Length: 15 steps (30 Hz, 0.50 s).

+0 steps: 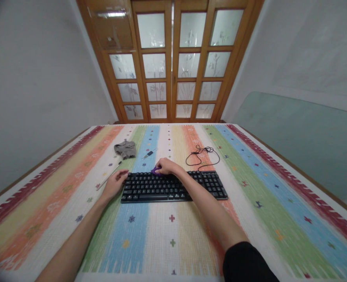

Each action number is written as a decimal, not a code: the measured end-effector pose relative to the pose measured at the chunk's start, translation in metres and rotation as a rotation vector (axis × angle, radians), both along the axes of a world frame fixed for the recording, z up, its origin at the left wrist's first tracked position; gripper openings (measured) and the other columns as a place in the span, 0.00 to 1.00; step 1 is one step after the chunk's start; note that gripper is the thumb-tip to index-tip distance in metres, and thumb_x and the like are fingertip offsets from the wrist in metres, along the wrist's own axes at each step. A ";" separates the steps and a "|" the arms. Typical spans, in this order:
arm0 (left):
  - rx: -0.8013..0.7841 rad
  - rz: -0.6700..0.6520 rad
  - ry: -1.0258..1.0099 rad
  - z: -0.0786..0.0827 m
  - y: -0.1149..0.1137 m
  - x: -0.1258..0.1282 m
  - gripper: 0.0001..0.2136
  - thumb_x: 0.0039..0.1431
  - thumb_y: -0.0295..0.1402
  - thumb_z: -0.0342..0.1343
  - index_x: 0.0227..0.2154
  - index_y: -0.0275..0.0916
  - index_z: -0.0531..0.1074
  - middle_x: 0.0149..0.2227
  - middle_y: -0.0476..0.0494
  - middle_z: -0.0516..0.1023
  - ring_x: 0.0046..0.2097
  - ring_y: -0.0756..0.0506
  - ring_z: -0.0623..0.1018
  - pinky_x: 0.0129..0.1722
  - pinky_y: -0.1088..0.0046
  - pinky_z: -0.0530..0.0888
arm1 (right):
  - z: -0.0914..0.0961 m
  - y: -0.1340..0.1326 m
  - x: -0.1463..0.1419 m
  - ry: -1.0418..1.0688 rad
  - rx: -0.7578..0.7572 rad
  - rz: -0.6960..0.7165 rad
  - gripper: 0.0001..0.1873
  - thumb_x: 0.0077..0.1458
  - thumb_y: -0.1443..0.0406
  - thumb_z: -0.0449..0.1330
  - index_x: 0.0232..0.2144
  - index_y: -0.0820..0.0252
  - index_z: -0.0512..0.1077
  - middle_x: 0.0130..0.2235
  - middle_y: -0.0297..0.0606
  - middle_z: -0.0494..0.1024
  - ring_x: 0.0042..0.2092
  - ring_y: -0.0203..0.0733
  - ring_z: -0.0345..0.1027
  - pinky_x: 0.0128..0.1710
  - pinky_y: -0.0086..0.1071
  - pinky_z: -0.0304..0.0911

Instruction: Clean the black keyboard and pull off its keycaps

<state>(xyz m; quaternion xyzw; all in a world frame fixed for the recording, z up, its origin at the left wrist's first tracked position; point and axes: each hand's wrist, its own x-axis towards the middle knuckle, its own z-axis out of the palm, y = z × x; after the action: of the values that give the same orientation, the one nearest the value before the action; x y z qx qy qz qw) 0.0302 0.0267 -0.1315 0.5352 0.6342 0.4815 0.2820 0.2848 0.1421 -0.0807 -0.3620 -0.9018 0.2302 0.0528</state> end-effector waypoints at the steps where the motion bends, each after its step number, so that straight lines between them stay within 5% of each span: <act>1: 0.001 0.000 0.000 0.000 0.000 0.000 0.20 0.50 0.45 0.56 0.40 0.35 0.76 0.39 0.39 0.81 0.39 0.42 0.78 0.43 0.63 0.74 | 0.000 0.000 0.000 0.003 0.005 -0.013 0.06 0.49 0.68 0.63 0.23 0.65 0.78 0.21 0.32 0.72 0.26 0.33 0.58 0.28 0.27 0.49; 9: 0.012 0.006 -0.014 -0.002 0.001 -0.001 0.20 0.49 0.46 0.57 0.40 0.35 0.76 0.38 0.40 0.81 0.38 0.42 0.78 0.42 0.64 0.74 | 0.008 0.003 0.015 0.044 0.080 -0.163 0.15 0.57 0.62 0.57 0.29 0.68 0.79 0.27 0.40 0.77 0.29 0.37 0.63 0.29 0.29 0.49; 12: 0.005 0.006 -0.005 -0.002 0.001 -0.001 0.20 0.49 0.45 0.56 0.40 0.35 0.76 0.38 0.39 0.81 0.38 0.42 0.78 0.42 0.64 0.73 | 0.014 0.004 0.027 0.038 -0.050 -0.038 0.22 0.60 0.57 0.53 0.31 0.66 0.80 0.28 0.39 0.78 0.29 0.37 0.64 0.30 0.28 0.52; 15: -0.001 -0.002 -0.009 -0.001 0.000 -0.001 0.20 0.50 0.46 0.56 0.40 0.36 0.76 0.37 0.40 0.81 0.37 0.42 0.78 0.41 0.64 0.74 | 0.015 0.005 0.035 -0.001 -0.194 0.096 0.18 0.55 0.55 0.58 0.35 0.63 0.81 0.31 0.37 0.80 0.31 0.38 0.66 0.31 0.28 0.54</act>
<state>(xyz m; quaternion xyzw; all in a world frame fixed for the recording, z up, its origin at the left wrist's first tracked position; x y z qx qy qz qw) 0.0296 0.0271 -0.1328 0.5335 0.6328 0.4833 0.2854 0.3194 0.1469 -0.0659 -0.3218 -0.8916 0.3186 0.0057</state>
